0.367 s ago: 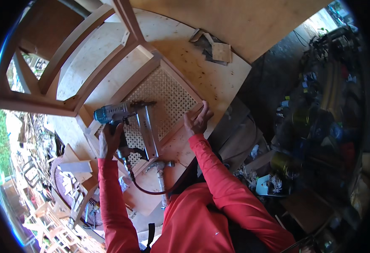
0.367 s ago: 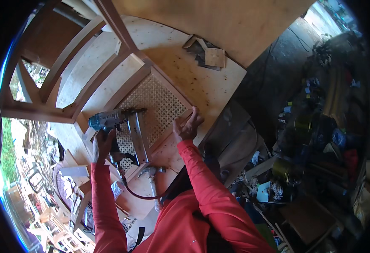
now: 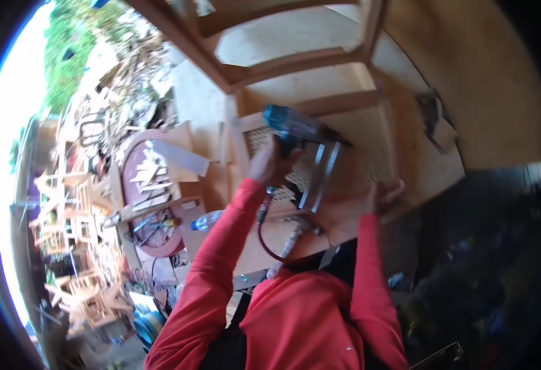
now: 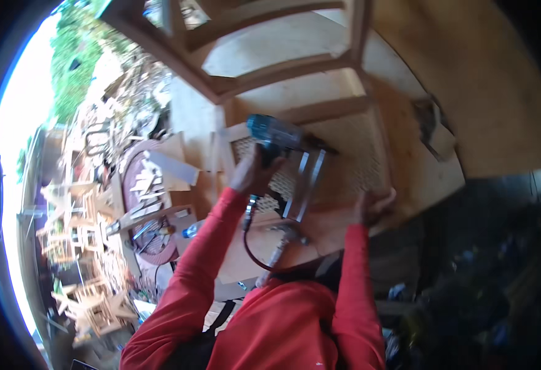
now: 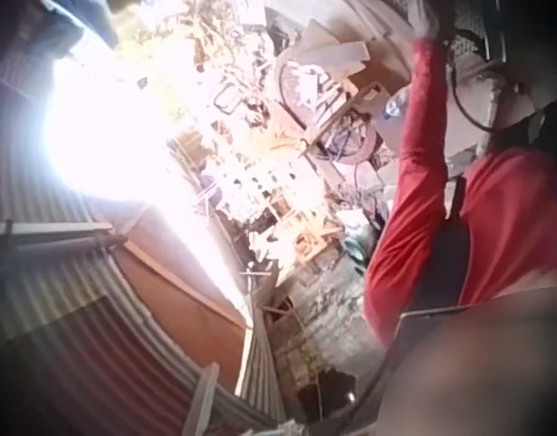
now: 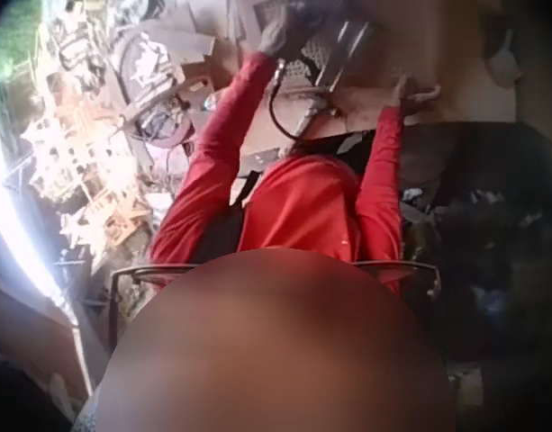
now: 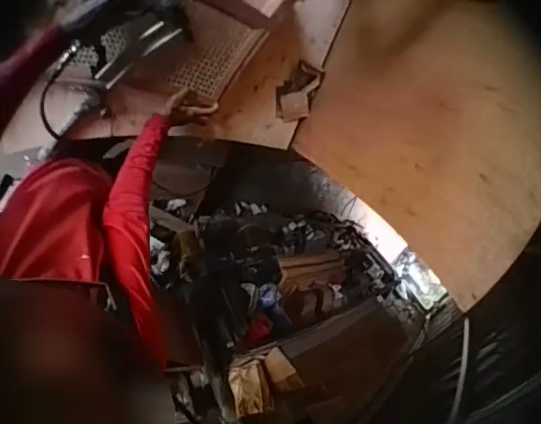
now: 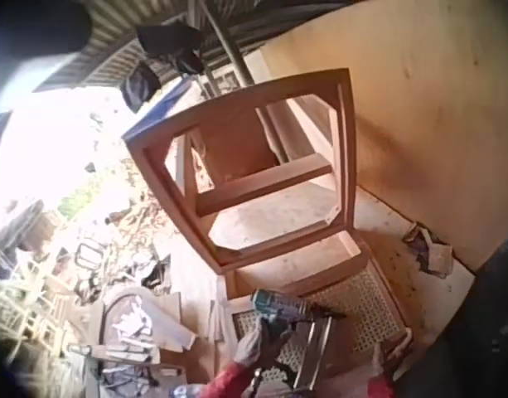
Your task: Attaching a rattan panel to a wooden chair frame using glue and a pneumatic stapler.
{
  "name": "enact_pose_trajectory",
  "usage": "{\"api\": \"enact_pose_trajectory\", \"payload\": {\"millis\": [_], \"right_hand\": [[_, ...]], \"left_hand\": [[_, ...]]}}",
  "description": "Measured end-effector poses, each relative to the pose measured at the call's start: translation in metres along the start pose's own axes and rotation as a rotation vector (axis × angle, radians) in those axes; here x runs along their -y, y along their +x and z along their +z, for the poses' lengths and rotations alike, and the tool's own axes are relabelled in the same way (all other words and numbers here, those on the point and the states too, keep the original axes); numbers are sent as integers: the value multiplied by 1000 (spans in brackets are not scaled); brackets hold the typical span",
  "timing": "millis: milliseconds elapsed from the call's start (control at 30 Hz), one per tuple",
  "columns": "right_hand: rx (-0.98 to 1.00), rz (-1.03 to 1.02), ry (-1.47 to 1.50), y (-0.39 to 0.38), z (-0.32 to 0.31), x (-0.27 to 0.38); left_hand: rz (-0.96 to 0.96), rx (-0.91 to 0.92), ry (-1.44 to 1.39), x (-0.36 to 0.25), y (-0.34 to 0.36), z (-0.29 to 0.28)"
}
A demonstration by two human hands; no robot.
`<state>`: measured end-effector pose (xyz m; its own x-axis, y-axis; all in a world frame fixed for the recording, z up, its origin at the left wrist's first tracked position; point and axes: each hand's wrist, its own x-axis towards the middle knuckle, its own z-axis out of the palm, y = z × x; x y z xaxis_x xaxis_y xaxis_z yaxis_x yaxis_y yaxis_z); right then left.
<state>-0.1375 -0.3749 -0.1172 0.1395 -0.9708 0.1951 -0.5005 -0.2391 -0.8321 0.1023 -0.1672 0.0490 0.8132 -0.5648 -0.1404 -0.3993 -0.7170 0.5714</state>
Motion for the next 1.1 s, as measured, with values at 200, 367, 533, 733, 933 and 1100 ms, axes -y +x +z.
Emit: {"api": "enact_pose_trajectory", "payload": {"millis": [200, 367, 533, 733, 933, 1100], "right_hand": [[61, 71, 127, 13, -26, -10], [73, 47, -2, 15, -19, 3], [83, 61, 50, 12, -20, 5], [66, 93, -4, 6, -24, 5], [-10, -4, 34, 11, -22, -17], [17, 208, -48, 7, -17, 28]], "left_hand": [[69, -329, -194, -20, -37, -36], [-93, -469, 159, 76, -7, -131], [-215, 5, 430, 124, 35, -126], [-333, -25, 457, 131, 47, -66], [-318, -29, -259, 150, 56, -93], [-25, -98, -678, -39, 6, -106]]}}
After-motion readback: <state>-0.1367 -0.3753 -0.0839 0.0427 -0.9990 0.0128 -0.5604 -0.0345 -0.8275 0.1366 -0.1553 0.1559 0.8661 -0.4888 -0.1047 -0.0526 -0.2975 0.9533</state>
